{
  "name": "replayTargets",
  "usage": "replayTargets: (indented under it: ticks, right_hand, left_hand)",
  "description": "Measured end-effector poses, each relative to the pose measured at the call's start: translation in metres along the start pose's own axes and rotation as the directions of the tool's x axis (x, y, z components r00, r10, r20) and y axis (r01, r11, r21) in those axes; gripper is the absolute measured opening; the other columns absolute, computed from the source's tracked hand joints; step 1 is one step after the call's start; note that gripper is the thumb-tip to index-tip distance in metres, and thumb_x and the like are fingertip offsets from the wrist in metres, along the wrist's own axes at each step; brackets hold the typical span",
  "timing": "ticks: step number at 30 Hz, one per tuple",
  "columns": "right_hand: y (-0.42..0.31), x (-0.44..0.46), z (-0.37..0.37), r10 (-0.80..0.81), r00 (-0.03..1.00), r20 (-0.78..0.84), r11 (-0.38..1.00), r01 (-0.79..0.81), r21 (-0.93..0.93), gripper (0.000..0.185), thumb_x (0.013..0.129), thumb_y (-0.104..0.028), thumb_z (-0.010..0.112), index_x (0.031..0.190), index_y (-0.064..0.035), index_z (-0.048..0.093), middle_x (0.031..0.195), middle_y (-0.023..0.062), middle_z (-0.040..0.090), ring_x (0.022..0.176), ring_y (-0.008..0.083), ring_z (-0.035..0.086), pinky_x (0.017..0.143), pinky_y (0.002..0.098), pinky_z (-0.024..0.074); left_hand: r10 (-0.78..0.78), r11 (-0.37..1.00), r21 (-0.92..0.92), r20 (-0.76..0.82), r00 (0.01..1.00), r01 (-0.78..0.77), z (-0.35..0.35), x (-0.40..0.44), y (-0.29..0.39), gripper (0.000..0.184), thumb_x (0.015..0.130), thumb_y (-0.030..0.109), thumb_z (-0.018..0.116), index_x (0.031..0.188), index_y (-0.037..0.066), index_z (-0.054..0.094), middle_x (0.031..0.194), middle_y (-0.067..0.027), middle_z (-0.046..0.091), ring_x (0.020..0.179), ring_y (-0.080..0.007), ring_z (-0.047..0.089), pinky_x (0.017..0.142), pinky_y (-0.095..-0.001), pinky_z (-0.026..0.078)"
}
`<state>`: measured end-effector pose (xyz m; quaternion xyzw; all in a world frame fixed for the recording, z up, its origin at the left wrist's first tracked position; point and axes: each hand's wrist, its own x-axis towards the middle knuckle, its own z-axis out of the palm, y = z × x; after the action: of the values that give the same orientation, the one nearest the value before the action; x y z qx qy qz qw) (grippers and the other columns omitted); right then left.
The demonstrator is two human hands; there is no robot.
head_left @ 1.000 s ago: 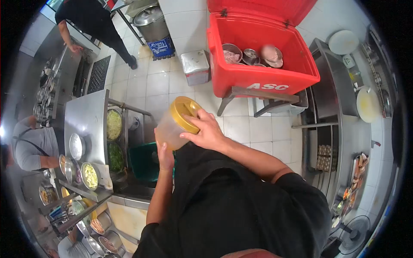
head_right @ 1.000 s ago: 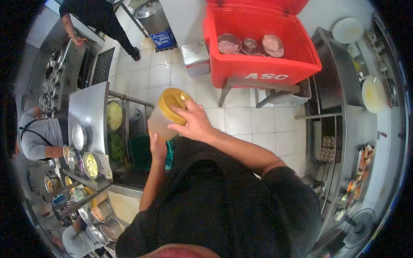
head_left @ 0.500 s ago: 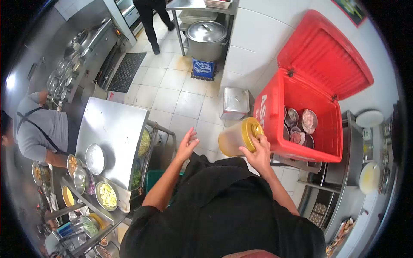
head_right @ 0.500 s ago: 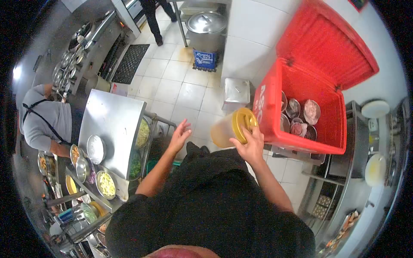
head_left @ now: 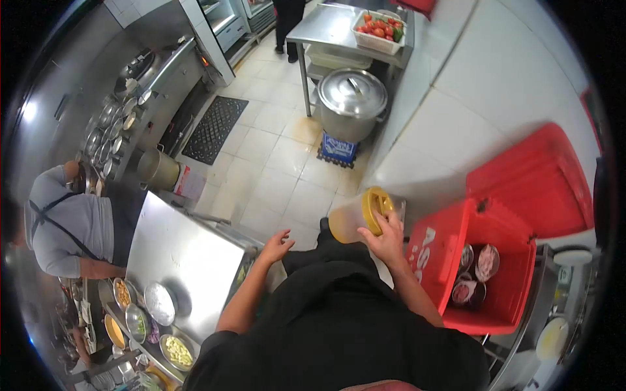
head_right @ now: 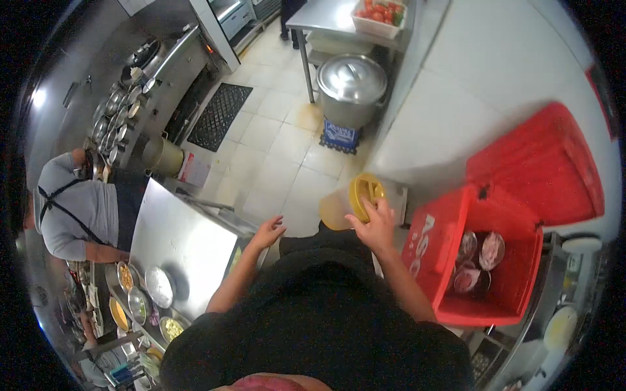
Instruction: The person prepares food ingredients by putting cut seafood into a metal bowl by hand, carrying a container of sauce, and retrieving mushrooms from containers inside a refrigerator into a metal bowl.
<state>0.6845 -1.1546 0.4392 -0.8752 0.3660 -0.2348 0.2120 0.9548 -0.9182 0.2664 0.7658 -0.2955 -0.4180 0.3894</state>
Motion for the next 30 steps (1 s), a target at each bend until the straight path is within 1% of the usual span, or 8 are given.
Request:
replayTargets:
  ticks: [7,10,19,22,23,27,29,30]
  right_hand:
    - [0.015,0.235,0.062,-0.194,0.980,-0.044,0.972,0.198,0.127,0.060,0.074,-0.044,0.078,0.123,-0.0098,0.067,0.110,0.0157,0.056,0.103,0.0327,0.056,0.085,0.0443,0.0424]
    - [0.000,0.346,0.081,-0.298,0.947,-0.123,0.951,0.305,0.044,0.060,0.073,-0.043,0.079,0.123,-0.0106,0.067,0.109,0.0148,0.056,0.102,0.0327,0.056,0.083,0.0448,0.0425]
    - [-0.022,0.616,0.137,-0.273,0.932,-0.238,0.962,0.259,-0.089,0.061,0.076,-0.050,0.076,0.124,-0.0143,0.066,0.109,0.0150,0.056,0.105,0.0326,0.056,0.086,0.0480,0.0417]
    - [-0.019,0.697,0.158,-0.240,0.937,-0.256,0.961,0.192,-0.197,0.061,0.078,-0.052,0.073,0.126,-0.0154,0.065,0.111,0.0158,0.057,0.109,0.0333,0.055,0.091,0.0504,0.0410]
    - [-0.018,0.722,0.161,-0.186,0.959,-0.214,0.969,0.144,-0.200,0.062,0.079,-0.053,0.072,0.128,-0.0164,0.064,0.115,0.0173,0.057,0.114,0.0346,0.053,0.097,0.0527,0.0392]
    - [0.019,0.819,0.193,-0.216,0.948,-0.234,0.882,0.086,-0.463,0.060,0.077,-0.048,0.075,0.127,-0.0169,0.064,0.120,0.0201,0.057,0.118,0.0369,0.053,0.097,0.0527,0.0411]
    - [0.021,0.851,0.202,-0.175,0.961,-0.214,0.839,0.032,-0.544,0.061,0.076,-0.045,0.078,0.128,-0.0167,0.064,0.121,0.0202,0.056,0.118,0.0378,0.052,0.096,0.0518,0.0434]
    - [0.022,0.866,0.204,-0.149,0.971,-0.189,0.818,0.014,-0.574,0.062,0.075,-0.044,0.078,0.129,-0.0174,0.062,0.123,0.0203,0.055,0.119,0.0382,0.052,0.097,0.0519,0.0432]
  left_hand:
    - [-0.131,0.986,0.067,-0.259,0.957,0.153,-0.081,0.078,0.015,0.057,0.086,0.028,0.069,0.135,0.002,0.055,0.118,-0.0227,0.066,0.100,-0.0285,0.068,0.086,-0.0379,0.054]
    - [-0.205,0.975,-0.167,-0.452,0.868,0.144,-0.102,0.108,-0.028,0.054,0.085,0.025,0.069,0.133,0.002,0.056,0.113,-0.0209,0.068,0.096,-0.0253,0.068,0.080,-0.0353,0.054]
    - [-0.631,0.766,-0.363,-0.264,0.729,0.531,-0.151,0.141,-0.074,0.052,0.085,0.021,0.069,0.125,-0.010,0.057,0.088,-0.0128,0.067,0.071,-0.0176,0.064,0.055,-0.0318,0.051]
    - [-0.554,0.765,-0.547,-0.289,0.780,0.341,-0.173,0.181,-0.166,0.050,0.086,0.022,0.069,0.126,-0.005,0.057,0.087,-0.0126,0.067,0.076,-0.0209,0.066,0.061,-0.0322,0.053]
    - [-0.665,0.742,-0.315,-0.234,0.709,0.592,-0.198,0.194,-0.125,0.046,0.086,0.022,0.068,0.126,0.000,0.060,0.091,-0.0122,0.066,0.085,-0.0217,0.065,0.073,-0.0312,0.053]
    - [-0.372,0.928,-0.101,-0.325,0.869,0.359,-0.276,0.289,-0.156,0.046,0.082,0.027,0.069,0.120,0.002,0.065,0.094,-0.0172,0.069,0.083,-0.0305,0.067,0.077,-0.0407,0.054]
    - [-0.627,0.776,-0.318,-0.297,0.720,0.545,-0.329,0.336,-0.106,0.049,0.080,0.029,0.070,0.121,0.003,0.065,0.097,-0.0196,0.070,0.089,-0.0335,0.067,0.081,-0.0436,0.053]
    - [-0.576,0.817,-0.224,-0.330,0.748,0.531,-0.355,0.368,-0.103,0.050,0.080,0.029,0.069,0.122,0.002,0.064,0.100,-0.0204,0.070,0.092,-0.0326,0.067,0.084,-0.0421,0.053]
